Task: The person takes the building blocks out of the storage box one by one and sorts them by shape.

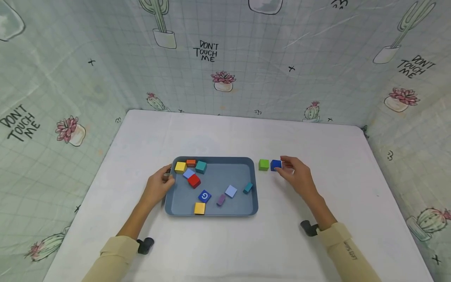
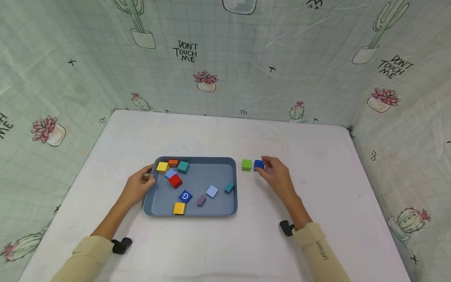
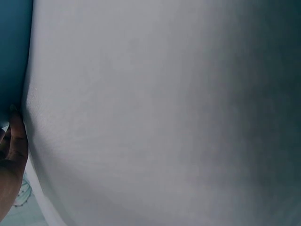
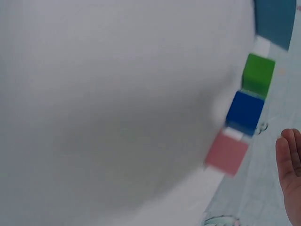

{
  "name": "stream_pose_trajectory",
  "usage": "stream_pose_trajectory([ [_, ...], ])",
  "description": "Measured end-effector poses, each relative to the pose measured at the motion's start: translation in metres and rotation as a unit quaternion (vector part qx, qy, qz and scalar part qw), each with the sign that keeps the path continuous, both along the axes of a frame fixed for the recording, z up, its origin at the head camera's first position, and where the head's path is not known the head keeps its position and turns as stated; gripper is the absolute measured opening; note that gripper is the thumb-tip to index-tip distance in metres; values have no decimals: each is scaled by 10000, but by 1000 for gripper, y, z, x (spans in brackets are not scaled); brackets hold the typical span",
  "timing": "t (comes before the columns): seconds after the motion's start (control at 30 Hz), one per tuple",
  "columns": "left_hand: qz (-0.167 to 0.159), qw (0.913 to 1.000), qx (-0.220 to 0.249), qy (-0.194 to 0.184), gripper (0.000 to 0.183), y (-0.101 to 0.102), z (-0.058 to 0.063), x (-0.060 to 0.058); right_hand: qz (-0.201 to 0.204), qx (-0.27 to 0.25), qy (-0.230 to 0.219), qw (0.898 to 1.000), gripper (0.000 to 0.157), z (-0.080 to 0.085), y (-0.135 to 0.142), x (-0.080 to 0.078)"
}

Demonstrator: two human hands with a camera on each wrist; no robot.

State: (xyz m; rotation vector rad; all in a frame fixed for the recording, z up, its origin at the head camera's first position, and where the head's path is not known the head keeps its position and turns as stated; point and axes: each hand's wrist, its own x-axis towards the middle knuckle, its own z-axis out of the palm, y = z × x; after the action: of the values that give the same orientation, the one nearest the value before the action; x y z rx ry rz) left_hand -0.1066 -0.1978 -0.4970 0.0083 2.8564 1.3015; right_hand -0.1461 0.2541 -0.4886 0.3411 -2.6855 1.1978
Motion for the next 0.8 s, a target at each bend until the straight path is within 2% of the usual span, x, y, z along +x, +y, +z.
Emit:
stream_pose_trajectory([
  [0.03, 6, 10000, 5, -5, 49, 0, -1, 0, 70, 60, -17, 10000, 48, 10, -9, 3],
  [0.17, 20, 10000, -18, 21, 49, -1, -2, 0, 560, 218, -46, 9982, 47, 25, -32, 7],
  [0.4, 14, 10000, -56, 55, 49, -2, -3, -2, 1243, 334, -372, 9910, 48, 32, -63, 8],
  [0.6, 17, 10000, -56, 1, 49, -3, -3, -2, 2026, 346, -593, 9769, 43, 37, -87, 4],
  [0.8, -127, 9999, -62, 34, 49, -4, -4, -2, 2609, 582, -566, 9619, 43, 44, -113, -1],
])
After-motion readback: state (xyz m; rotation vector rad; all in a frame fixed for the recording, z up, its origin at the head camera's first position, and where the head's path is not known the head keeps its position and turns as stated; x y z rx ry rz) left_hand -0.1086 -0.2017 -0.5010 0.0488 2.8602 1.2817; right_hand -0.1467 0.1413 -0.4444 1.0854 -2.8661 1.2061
